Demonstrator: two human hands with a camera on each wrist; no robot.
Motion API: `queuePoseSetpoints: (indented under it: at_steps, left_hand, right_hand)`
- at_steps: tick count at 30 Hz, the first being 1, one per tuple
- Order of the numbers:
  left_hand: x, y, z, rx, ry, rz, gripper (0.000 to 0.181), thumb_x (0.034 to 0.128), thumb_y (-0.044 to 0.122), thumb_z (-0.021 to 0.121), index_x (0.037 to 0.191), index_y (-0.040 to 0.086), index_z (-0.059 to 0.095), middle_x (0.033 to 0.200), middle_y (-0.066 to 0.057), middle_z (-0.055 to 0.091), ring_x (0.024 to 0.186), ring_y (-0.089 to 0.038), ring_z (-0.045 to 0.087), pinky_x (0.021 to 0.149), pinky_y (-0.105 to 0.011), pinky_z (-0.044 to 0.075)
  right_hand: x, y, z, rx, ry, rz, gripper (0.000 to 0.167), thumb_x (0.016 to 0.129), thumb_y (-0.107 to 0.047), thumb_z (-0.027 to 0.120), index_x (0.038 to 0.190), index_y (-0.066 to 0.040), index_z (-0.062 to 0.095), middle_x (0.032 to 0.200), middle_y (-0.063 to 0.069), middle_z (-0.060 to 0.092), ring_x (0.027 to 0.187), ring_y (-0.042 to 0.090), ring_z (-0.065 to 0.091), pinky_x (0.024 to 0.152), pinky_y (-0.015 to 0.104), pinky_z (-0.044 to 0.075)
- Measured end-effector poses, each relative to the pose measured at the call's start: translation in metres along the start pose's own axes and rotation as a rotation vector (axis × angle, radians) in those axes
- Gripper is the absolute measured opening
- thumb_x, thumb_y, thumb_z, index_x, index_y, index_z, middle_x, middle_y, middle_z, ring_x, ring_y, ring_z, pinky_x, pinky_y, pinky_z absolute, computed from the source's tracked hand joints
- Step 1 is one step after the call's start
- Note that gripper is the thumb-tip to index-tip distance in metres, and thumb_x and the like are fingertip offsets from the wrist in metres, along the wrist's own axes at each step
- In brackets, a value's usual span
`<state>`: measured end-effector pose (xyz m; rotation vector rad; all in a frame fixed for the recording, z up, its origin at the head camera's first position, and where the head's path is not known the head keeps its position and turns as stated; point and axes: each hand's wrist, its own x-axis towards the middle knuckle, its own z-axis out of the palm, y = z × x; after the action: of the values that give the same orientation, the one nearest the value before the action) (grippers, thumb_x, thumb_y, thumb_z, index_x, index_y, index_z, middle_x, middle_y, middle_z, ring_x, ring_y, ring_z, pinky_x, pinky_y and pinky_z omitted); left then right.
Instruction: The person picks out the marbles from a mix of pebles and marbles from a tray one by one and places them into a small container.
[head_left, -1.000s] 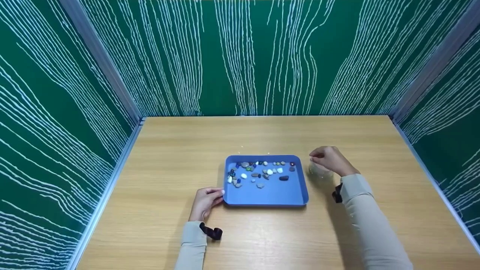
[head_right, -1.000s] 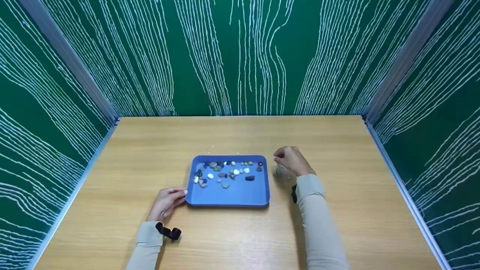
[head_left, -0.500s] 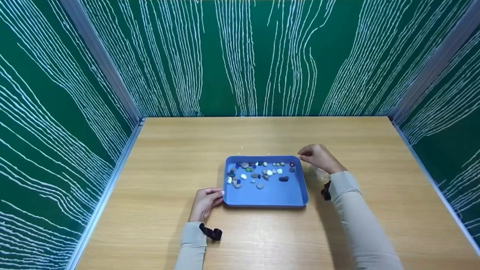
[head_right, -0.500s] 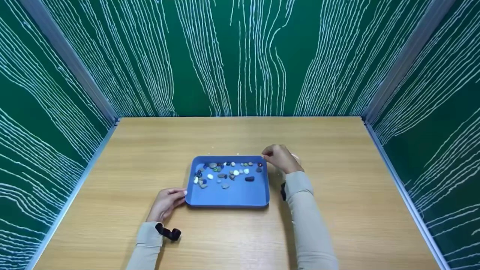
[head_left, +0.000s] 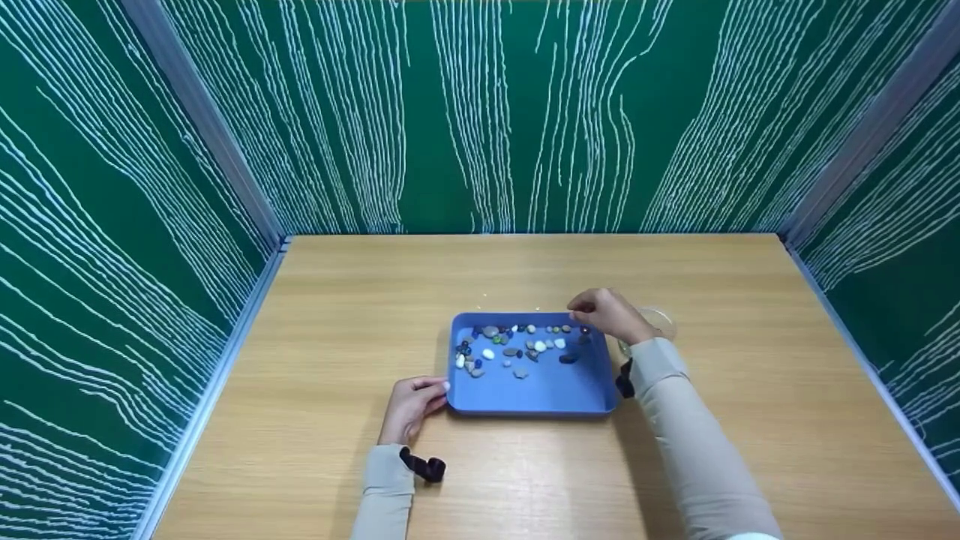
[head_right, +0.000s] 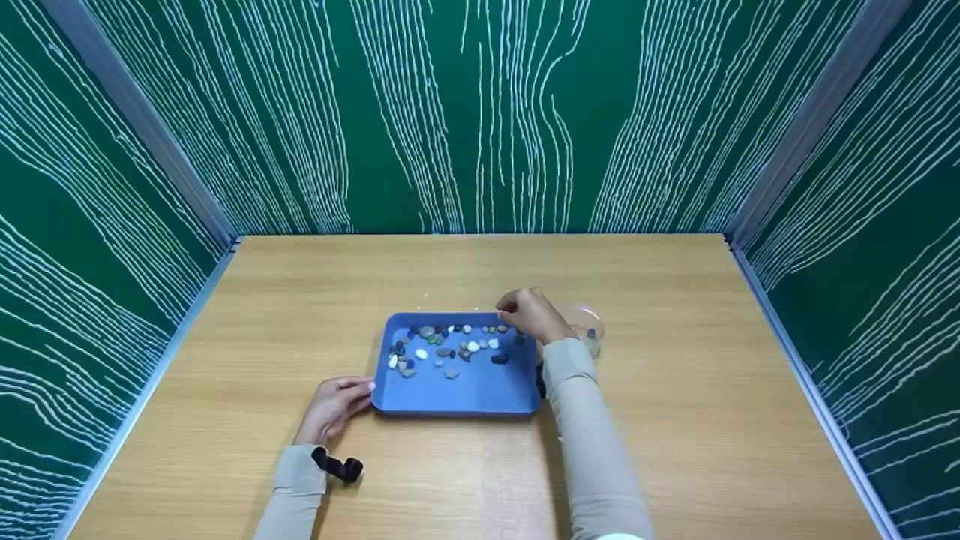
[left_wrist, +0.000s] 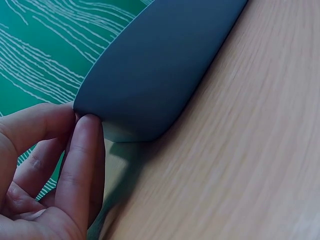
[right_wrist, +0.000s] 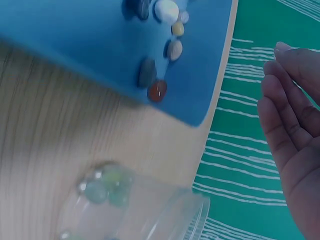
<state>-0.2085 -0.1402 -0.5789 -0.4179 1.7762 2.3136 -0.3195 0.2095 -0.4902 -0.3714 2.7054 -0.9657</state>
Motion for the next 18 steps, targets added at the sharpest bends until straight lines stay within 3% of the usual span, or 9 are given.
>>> queuePoseSetpoints:
  at_steps: [5, 12, 18]
  left_hand:
    - [0.001, 0.001, 0.000, 0.003, 0.005, -0.007, 0.032, 0.0812, -0.007, 0.067, 0.110, -0.018, 0.061, 0.099, -0.013, 0.070, 0.080, -0.011, 0.066, 0.073, -0.022, 0.059]
    - [0.001, 0.001, 0.000, -0.004, -0.006, 0.001, 0.032, 0.0815, -0.007, 0.067, 0.110, -0.020, 0.060, 0.099, -0.014, 0.069, 0.081, -0.012, 0.066, 0.074, -0.023, 0.059]
    - [0.001, 0.000, 0.000, -0.002, -0.008, 0.013, 0.030, 0.0812, -0.008, 0.067, 0.109, -0.019, 0.061, 0.101, -0.016, 0.070, 0.081, -0.012, 0.067, 0.074, -0.023, 0.059]
  right_hand:
    - [0.005, -0.009, 0.009, 0.011, -0.019, 0.019, 0.025, 0.095, -0.015, 0.060, 0.117, -0.005, 0.067, 0.109, 0.013, 0.068, 0.093, 0.027, 0.064, 0.084, 0.041, 0.058]
    - [0.014, -0.019, 0.023, 0.011, -0.028, -0.012, 0.024, 0.094, -0.013, 0.061, 0.116, -0.007, 0.068, 0.110, 0.010, 0.068, 0.094, 0.023, 0.063, 0.089, 0.041, 0.057]
    - [0.020, -0.025, 0.034, -0.005, -0.027, -0.064, 0.022, 0.094, -0.012, 0.061, 0.114, -0.006, 0.069, 0.108, 0.010, 0.069, 0.091, 0.022, 0.063, 0.086, 0.039, 0.058]
